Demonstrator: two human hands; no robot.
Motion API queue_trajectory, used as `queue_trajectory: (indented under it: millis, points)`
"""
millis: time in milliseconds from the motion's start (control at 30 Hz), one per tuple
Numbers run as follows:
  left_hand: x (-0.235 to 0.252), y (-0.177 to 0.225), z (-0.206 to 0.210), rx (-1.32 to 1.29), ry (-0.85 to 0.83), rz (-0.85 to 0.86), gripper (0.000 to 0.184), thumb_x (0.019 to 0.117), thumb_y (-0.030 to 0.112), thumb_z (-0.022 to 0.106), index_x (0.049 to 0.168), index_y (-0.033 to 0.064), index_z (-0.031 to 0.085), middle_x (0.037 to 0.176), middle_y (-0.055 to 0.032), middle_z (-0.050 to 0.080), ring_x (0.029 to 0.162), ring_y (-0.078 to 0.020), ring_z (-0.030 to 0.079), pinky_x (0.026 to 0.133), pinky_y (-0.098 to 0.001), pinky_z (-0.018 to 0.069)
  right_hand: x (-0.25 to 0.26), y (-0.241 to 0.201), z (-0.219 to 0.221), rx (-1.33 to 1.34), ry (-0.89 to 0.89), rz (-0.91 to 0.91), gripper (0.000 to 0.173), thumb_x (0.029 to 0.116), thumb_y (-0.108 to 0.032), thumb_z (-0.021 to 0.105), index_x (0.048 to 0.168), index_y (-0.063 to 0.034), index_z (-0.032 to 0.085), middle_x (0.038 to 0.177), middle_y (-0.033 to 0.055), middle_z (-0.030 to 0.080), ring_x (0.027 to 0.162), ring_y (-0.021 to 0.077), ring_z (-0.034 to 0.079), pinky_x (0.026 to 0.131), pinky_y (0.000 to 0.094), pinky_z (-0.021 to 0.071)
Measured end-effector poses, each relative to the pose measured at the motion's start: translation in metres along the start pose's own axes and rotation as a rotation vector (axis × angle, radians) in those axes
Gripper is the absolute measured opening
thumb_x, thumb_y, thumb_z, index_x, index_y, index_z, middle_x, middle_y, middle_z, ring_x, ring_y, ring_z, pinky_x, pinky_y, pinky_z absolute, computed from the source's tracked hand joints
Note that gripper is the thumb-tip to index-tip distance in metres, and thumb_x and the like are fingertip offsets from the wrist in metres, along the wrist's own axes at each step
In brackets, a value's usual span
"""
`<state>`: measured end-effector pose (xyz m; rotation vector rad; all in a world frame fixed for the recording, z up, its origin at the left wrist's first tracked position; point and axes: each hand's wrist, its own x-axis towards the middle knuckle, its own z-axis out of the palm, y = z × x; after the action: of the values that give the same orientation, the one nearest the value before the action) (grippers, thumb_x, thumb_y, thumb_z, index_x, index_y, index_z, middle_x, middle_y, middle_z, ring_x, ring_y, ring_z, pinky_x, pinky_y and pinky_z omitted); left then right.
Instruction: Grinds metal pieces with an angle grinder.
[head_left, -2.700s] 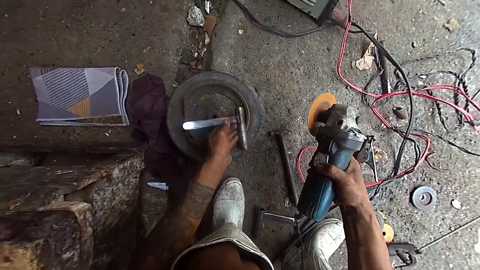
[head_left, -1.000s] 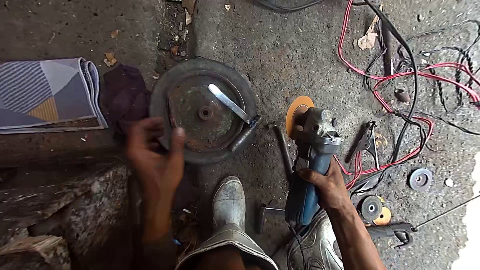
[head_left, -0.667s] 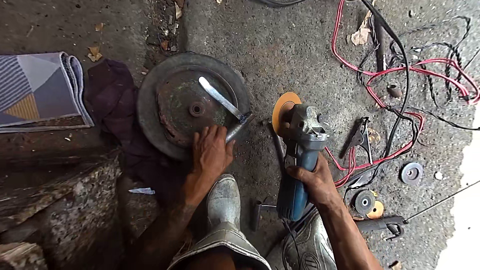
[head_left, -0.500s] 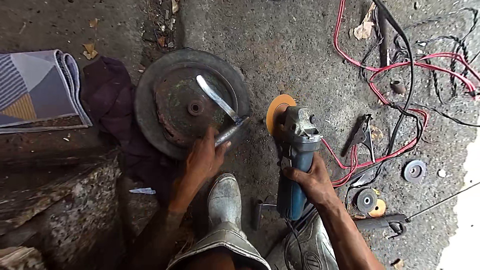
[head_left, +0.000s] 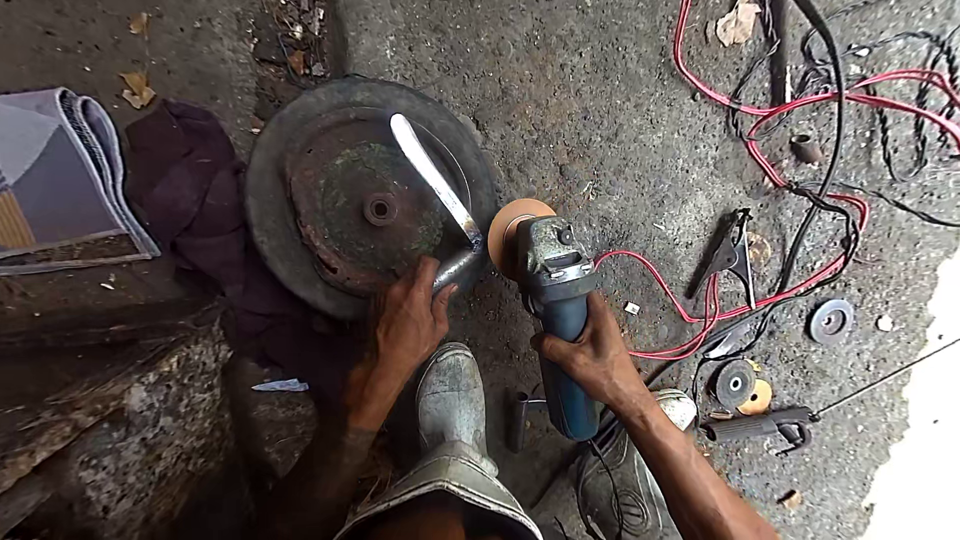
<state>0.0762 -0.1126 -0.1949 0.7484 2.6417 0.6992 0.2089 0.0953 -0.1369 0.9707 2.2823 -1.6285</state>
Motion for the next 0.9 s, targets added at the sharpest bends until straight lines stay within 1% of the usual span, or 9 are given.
queue_trajectory:
  millis: [100,167,300,467,533,667,767,833,900]
  points:
    - [-0.001,0.001,0.002,0.02,-0.006,-0.014,0.033,0.1004,0.031,0.061,0.118,0.0022,0.062,0.09,-0.0195,0.068,0.074,-0.0396,0.069,0.059,-0.057,0.0529,0.0,0.0,0.006,-0.045,-0.007,0.016,0.066,0.0703,-0.03,0.08,0.126,-0.008,0.053,0.097,-0.0002,0.069,0.083,0.006,0.069,0.072,0.0256,0.0599]
    - [-0.001,0.001,0.002,0.025,-0.013,-0.017,0.033,0.1003,0.031,0.061,0.117,0.0025,0.062,0.087,-0.0192,0.067,0.071,-0.0396,0.068,0.058,-0.0567,0.0524,0.0,-0.002,0.009,-0.071,-0.013,0.032,0.066,0.0706,-0.03,0.08,0.126,-0.0074,0.053,0.096,0.0,0.069,0.082,0.0058,0.069,0.073,0.0256,0.0595]
    - [0.001,0.0,0.0,0.03,-0.006,-0.006,0.031,0.1,0.031,0.061,0.113,0.0032,0.063,0.087,-0.0176,0.067,0.071,-0.0375,0.068,0.057,-0.0551,0.0517,-0.001,-0.003,0.013,-0.076,-0.005,0.03,0.067,0.0706,-0.029,0.08,0.127,-0.0064,0.053,0.098,-0.0002,0.069,0.084,0.0045,0.069,0.074,0.0238,0.0589]
    - [0.001,0.0,0.0,0.033,-0.002,0.007,0.029,0.1,0.031,0.061,0.111,0.0038,0.063,0.084,-0.0165,0.066,0.069,-0.0369,0.067,0.055,-0.054,0.0506,-0.001,0.0,0.007,-0.052,-0.006,0.044,0.064,0.0701,-0.027,0.079,0.124,-0.0061,0.053,0.094,-0.0001,0.069,0.08,0.0049,0.069,0.07,0.0239,0.0595]
    - [0.001,-0.001,0.0,0.027,0.0,0.026,0.03,0.0999,0.031,0.06,0.111,0.0036,0.063,0.085,-0.0165,0.066,0.069,-0.0368,0.067,0.055,-0.0539,0.0504,-0.003,0.001,0.003,-0.045,-0.011,0.038,0.063,0.07,-0.026,0.079,0.124,-0.0059,0.054,0.095,0.0001,0.068,0.081,0.0055,0.069,0.071,0.0237,0.0596]
    - [0.003,-0.002,-0.004,0.022,-0.033,0.013,0.03,0.0998,0.031,0.061,0.111,0.0032,0.063,0.081,-0.0163,0.066,0.066,-0.037,0.067,0.055,-0.0543,0.0507,-0.012,0.0,-0.007,-0.064,-0.066,0.019,0.064,0.0696,-0.028,0.08,0.124,-0.0052,0.055,0.096,-0.0025,0.069,0.083,0.0026,0.068,0.074,0.0211,0.0586]
    - [0.004,-0.001,-0.006,0.027,-0.06,0.011,0.029,0.0998,0.03,0.062,0.109,0.0025,0.061,0.078,-0.016,0.064,0.066,-0.0369,0.066,0.054,-0.0538,0.0506,-0.018,0.001,-0.011,-0.06,-0.132,0.0,0.064,0.0726,-0.036,0.083,0.123,-0.0057,0.057,0.097,-0.0042,0.07,0.084,0.0012,0.069,0.076,0.0207,0.0593]
    - [0.006,-0.003,-0.007,0.02,-0.059,0.027,0.027,0.0987,0.028,0.063,0.109,0.0021,0.061,0.078,-0.0163,0.064,0.066,-0.0371,0.067,0.054,-0.0545,0.0511,-0.02,0.0,-0.013,-0.058,-0.176,-0.001,0.064,0.0734,-0.037,0.083,0.124,-0.0061,0.058,0.097,-0.0048,0.071,0.085,0.0008,0.069,0.078,0.0208,0.0593]
    - [0.008,-0.011,-0.01,-0.014,-0.068,0.065,0.03,0.0998,0.028,0.063,0.114,0.0015,0.06,0.081,-0.0167,0.065,0.068,-0.037,0.067,0.058,-0.0557,0.0527,-0.02,0.0,-0.012,-0.067,-0.2,0.01,0.064,0.0729,-0.036,0.082,0.124,-0.0065,0.058,0.097,-0.0048,0.07,0.085,0.0003,0.068,0.077,0.0206,0.0589]
